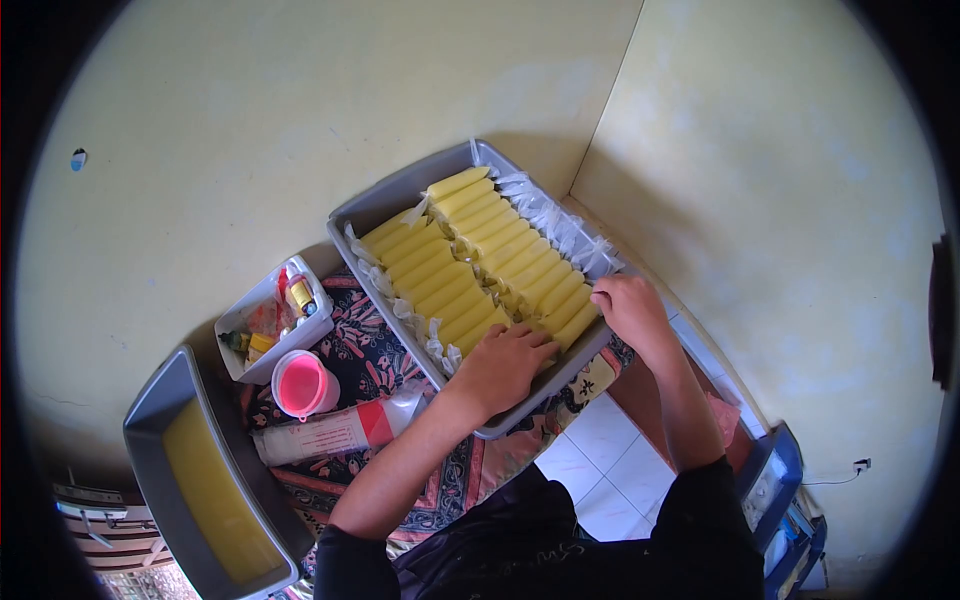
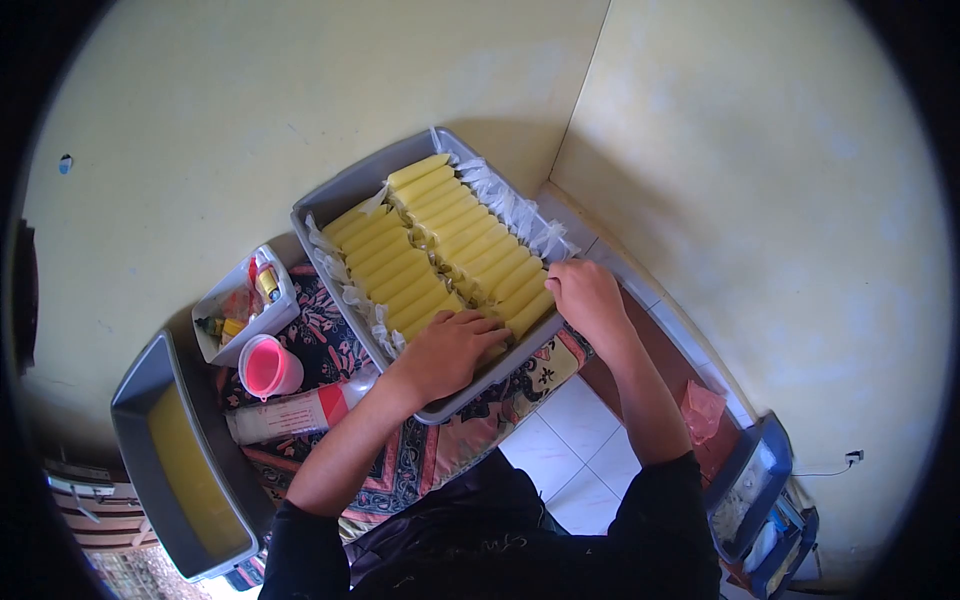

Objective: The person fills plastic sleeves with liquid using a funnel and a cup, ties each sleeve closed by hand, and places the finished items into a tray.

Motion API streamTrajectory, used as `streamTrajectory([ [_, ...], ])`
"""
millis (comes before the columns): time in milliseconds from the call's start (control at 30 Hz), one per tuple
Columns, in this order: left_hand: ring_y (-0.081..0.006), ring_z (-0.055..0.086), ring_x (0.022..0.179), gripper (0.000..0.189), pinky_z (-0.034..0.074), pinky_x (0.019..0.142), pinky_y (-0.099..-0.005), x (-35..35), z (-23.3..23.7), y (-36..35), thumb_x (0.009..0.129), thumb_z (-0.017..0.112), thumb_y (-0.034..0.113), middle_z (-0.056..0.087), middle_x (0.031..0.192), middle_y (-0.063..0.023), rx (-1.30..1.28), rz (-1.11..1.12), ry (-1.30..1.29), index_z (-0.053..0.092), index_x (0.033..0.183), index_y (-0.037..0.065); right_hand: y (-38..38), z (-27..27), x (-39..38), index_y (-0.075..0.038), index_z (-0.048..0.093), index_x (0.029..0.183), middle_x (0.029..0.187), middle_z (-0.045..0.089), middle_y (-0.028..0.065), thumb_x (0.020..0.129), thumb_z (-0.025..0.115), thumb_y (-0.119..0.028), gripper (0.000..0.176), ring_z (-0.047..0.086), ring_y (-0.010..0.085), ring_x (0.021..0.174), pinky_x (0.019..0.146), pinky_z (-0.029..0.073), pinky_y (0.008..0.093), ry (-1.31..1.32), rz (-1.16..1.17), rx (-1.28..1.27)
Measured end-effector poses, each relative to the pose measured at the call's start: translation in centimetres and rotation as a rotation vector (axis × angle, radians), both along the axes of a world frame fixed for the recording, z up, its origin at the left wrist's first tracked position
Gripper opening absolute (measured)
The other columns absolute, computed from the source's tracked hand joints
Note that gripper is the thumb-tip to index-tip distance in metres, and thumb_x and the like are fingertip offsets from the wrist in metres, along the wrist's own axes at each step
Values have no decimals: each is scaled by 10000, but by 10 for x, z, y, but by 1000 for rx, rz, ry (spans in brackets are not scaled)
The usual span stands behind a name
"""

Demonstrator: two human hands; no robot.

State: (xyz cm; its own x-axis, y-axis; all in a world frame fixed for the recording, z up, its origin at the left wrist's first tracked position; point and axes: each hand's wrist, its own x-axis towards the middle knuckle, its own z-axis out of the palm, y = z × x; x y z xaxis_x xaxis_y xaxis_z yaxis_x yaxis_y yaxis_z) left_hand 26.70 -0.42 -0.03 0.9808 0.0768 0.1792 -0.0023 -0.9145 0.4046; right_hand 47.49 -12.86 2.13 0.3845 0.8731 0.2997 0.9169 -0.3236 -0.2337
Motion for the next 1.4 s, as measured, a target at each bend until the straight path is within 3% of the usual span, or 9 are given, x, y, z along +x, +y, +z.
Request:
streamTrajectory([
  [67,-240,497,1204,404,360,1016,-412,3,1,-1,837,506,120,574,1237,-80,27,-80,-27,582,1234,119,1,-1,2,-25,624,759,751,627,156,810,644,-135,123,619,348,710,652,499,441,-13,6,-33],
  [200,-225,489,1213,415,353,1027,-418,13,0,-4,849,478,132,574,1221,-69,74,-95,59,573,1253,142,4,4,1,-28,640,765,720,633,164,804,651,-151,130,629,347,718,669,499,452,-29,15,-121],
  [467,-219,509,1104,385,371,986,-387,18,1,-5,873,472,185,581,1039,-73,280,-60,118,596,1237,192,11,11,-1,-19,655,761,727,635,193,794,649,-143,129,625,365,734,700,494,456,57,64,-225],
  [700,-228,519,1087,366,389,942,-385,22,-10,-1,888,486,220,578,1029,-80,146,-99,70,601,1235,188,7,6,-2,-15,655,799,742,624,182,797,657,-153,138,612,356,755,718,484,452,55,45,-123],
  [800,-240,536,1061,333,390,941,-382,20,-5,2,872,518,218,584,993,-81,68,-102,-2,633,1179,157,6,2,-3,-9,643,835,769,616,184,802,662,-145,141,607,361,751,714,486,447,78,36,-46],
  [967,-276,613,908,185,425,919,-395,5,16,3,832,602,209,626,852,-85,50,7,-71,713,904,80,2,7,-18,-11,634,854,798,595,177,808,668,-135,138,602,363,745,706,492,431,46,-23,69],
  [1067,-286,623,864,161,446,894,-399,-14,23,4,813,636,205,644,838,-91,25,50,-68,717,863,74,4,11,-33,-10,628,830,786,579,157,809,669,-136,134,603,346,756,698,496,418,29,-17,140],
  [1400,-285,626,891,141,488,812,-383,-117,43,11,745,704,64,666,891,-105,-189,242,-336,696,879,20,50,15,-123,-19,596,800,778,581,116,812,664,-120,122,599,307,763,660,491,394,114,364,249],
])
